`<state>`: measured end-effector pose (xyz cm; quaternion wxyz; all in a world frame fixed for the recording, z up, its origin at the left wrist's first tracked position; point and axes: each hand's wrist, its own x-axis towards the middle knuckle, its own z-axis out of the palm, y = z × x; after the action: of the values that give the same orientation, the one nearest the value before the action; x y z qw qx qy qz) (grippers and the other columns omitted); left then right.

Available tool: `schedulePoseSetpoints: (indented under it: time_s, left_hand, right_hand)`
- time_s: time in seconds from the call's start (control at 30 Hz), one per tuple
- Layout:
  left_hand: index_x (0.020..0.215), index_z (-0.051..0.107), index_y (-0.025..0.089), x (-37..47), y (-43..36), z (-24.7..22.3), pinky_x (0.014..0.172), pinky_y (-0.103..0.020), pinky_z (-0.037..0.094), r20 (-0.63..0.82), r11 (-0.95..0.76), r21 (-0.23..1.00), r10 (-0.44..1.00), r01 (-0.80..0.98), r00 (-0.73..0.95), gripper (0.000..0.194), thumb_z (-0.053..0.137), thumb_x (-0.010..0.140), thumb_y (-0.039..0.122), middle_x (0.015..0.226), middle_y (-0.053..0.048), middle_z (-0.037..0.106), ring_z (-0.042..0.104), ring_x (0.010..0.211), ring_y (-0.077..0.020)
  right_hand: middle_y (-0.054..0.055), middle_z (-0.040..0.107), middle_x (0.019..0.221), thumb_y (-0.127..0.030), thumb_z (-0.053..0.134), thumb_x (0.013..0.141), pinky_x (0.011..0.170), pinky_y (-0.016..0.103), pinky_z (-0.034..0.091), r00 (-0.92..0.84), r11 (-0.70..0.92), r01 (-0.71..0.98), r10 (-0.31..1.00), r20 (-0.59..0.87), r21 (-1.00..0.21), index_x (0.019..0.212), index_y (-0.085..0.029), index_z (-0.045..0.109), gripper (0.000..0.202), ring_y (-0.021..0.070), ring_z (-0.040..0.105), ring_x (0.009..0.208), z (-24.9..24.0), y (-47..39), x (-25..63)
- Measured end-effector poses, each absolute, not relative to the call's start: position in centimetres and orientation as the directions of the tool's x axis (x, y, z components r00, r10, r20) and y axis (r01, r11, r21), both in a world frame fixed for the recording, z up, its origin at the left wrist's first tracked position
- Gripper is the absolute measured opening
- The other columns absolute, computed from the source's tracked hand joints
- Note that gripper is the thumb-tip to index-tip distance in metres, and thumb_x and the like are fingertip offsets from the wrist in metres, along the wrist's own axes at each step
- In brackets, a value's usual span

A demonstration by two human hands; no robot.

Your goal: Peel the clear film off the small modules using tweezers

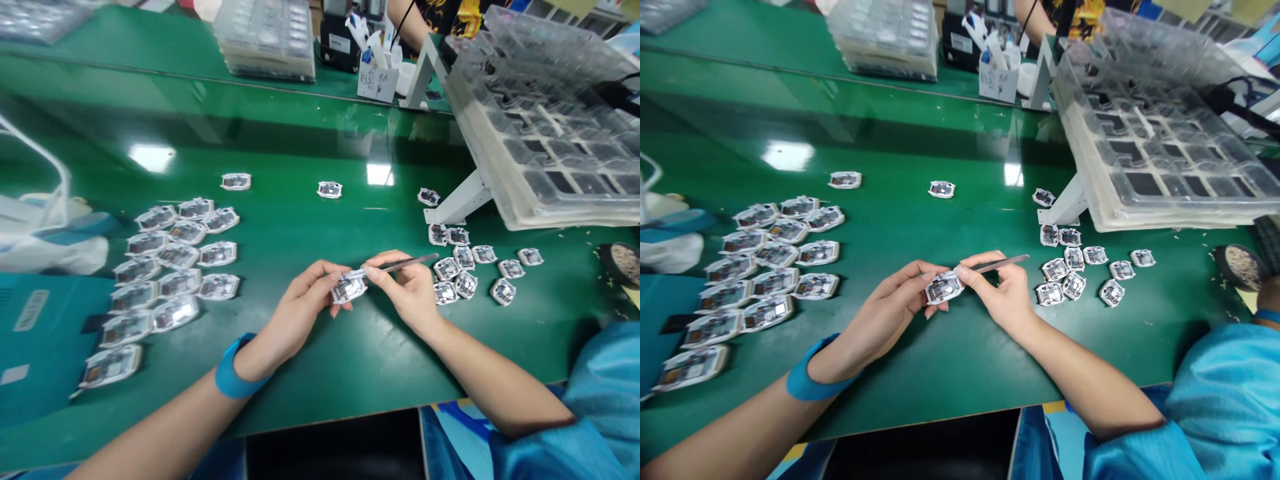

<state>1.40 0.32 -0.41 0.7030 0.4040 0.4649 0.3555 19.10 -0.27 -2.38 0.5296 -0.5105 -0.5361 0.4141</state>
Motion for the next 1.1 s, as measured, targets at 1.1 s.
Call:
schedulePoseSetpoints:
  time_s: [1.1]
  left_hand:
    - [0.088,0.063,0.015,1.3,0.5,-0.5,0.047,-0.021,0.034,-0.433,0.462,0.886,0.849,-0.03,0.303,0.022,0.062,0.085,0.037,0.061,0.001,0.058,0.049,0.051,-0.0101]
  right_hand:
    - [0.001,0.079,0.083,-0.019,0.071,0.085,0.082,0.043,0.051,-0.134,0.562,0.325,0.824,0.551,-0.761,0.087,-0.027,0.071,0.008,0.0212,0.071,0.08,-1.3,-0.6,19.5]
